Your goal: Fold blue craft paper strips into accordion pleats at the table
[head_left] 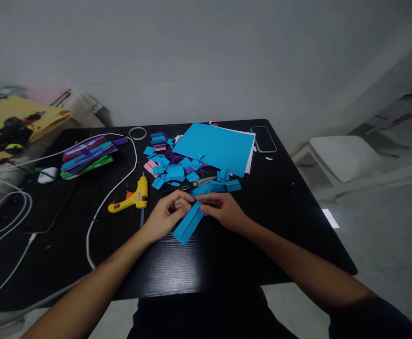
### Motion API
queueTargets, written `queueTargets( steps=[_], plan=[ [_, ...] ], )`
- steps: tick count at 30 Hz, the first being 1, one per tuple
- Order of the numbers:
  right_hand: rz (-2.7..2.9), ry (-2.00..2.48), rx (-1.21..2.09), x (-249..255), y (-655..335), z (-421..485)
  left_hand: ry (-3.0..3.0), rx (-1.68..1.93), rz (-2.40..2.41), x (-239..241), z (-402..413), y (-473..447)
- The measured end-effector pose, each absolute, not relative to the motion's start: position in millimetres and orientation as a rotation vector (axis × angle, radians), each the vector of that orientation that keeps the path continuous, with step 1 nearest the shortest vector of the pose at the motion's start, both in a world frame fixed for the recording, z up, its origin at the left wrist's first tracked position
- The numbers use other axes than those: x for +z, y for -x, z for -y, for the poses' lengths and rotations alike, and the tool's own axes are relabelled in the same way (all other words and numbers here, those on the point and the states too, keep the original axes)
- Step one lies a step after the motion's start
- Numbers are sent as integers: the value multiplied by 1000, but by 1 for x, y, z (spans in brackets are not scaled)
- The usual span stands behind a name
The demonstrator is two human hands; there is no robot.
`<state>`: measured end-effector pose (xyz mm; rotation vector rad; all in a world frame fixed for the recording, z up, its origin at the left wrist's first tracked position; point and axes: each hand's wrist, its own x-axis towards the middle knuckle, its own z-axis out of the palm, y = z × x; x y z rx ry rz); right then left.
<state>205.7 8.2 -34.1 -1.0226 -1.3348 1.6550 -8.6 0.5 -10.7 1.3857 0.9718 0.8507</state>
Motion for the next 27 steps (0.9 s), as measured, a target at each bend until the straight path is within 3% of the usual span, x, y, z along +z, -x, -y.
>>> queueTargets(
  steps=[18,27],
  plan=[
    [1651,1031,1297,-23,-205,-2,-1347,860,-1004,-10,-2,7],
    [1530,964,1351,-25,-207,-4,-1334,854,-961,-9,-3,5]
  ],
)
